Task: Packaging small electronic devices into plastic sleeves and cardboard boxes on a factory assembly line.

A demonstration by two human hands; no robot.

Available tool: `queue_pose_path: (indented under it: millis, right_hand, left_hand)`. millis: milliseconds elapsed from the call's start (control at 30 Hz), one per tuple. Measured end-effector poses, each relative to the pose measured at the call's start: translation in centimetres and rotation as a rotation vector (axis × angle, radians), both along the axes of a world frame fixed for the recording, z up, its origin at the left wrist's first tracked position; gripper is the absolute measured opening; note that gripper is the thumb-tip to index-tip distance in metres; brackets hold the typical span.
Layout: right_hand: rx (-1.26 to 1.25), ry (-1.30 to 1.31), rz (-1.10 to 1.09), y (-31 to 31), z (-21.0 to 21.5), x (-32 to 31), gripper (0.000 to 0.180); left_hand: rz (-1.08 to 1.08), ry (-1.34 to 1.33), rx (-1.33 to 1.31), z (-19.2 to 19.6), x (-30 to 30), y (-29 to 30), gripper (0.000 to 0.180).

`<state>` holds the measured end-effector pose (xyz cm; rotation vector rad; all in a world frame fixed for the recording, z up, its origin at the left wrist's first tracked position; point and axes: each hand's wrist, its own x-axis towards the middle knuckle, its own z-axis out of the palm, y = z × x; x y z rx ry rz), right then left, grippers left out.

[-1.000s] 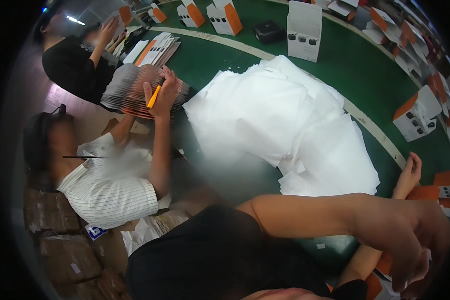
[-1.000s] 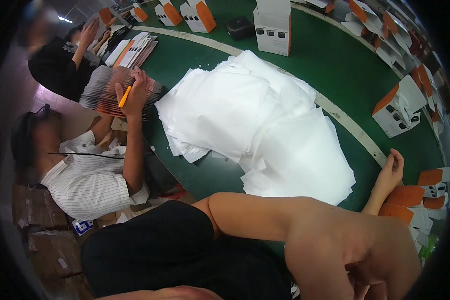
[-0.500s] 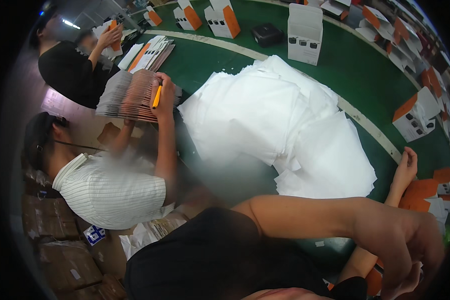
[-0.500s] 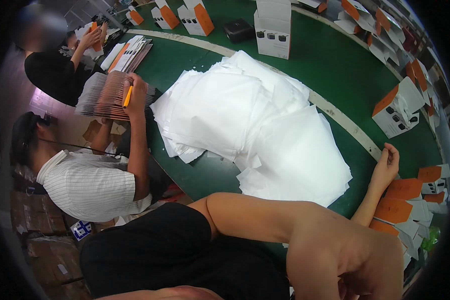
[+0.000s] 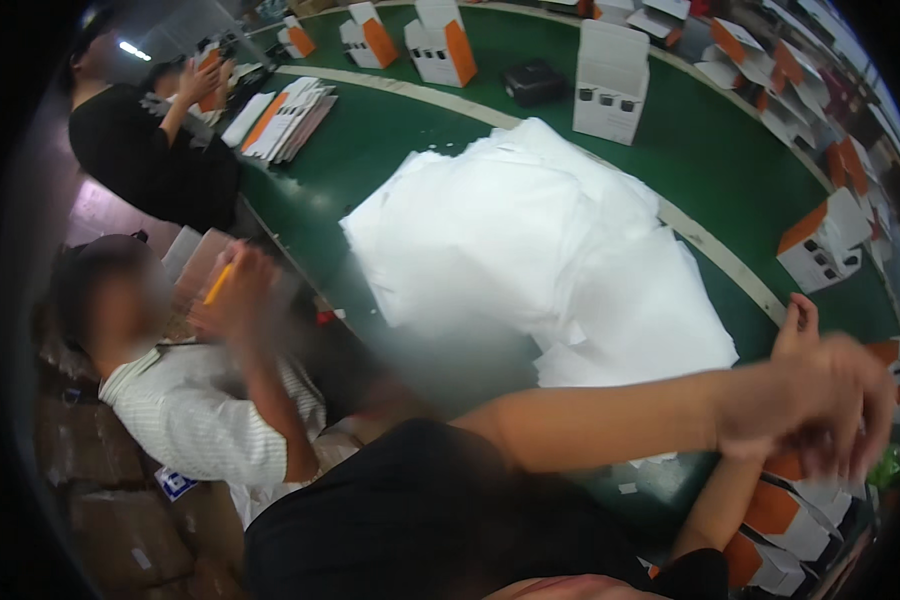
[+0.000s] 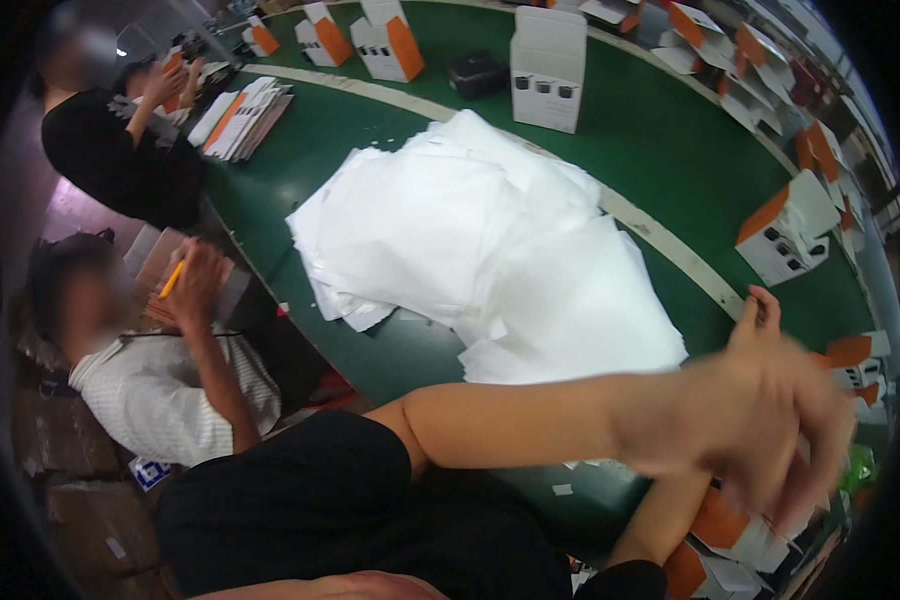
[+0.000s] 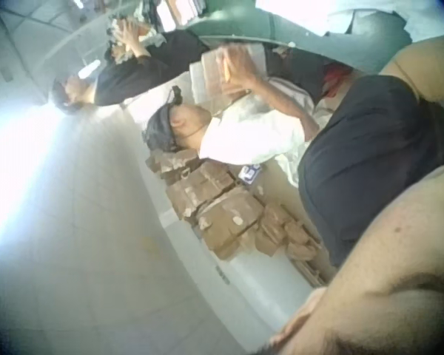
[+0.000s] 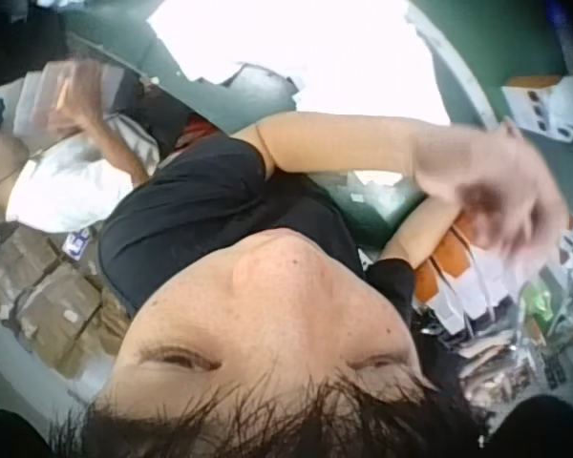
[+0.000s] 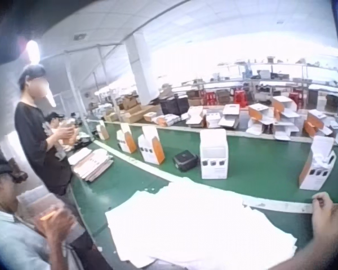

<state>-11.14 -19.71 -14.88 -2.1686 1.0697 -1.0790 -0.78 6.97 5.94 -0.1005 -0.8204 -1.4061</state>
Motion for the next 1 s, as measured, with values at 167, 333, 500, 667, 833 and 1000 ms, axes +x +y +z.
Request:
queue_pose_path:
  millis: [167,333,500,667,833,1000]
  right_hand:
    - [-0.068,0.121,-0.065,0.1,0.8,0.0,0.015]
    - [0.003,-0.057,0.001,0.9,0.8,1.5,0.016]
    - [0.065,-0.233,0.069,2.1,1.1,1.8,0.017]
    - [0.041,-0.229,0.040,3.1,1.7,1.2,0.018]
    - [0.066,-0.100,-0.034,3.5,2.4,1.0,0.023]
    - [0.145,-0.139,-0.030,3.2,2.2,0.9,0.024]
  left_hand:
    - [0.156,0.192,0.446,-1.9,2.2,-2.8,0.004]
    - [0.334,0.144,0.496,-0.4,2.7,-1.9,0.003]
    - [0.372,0.215,0.412,-1.5,2.5,-2.3,0.006]
    - [0.400,0.245,0.400,-1.4,2.2,-2.1,0.014]
    - [0.429,0.273,0.365,-1.4,2.1,-2.1,0.020]
    - [0.452,0.238,0.248,-1.6,2.0,-2.3,0.024]
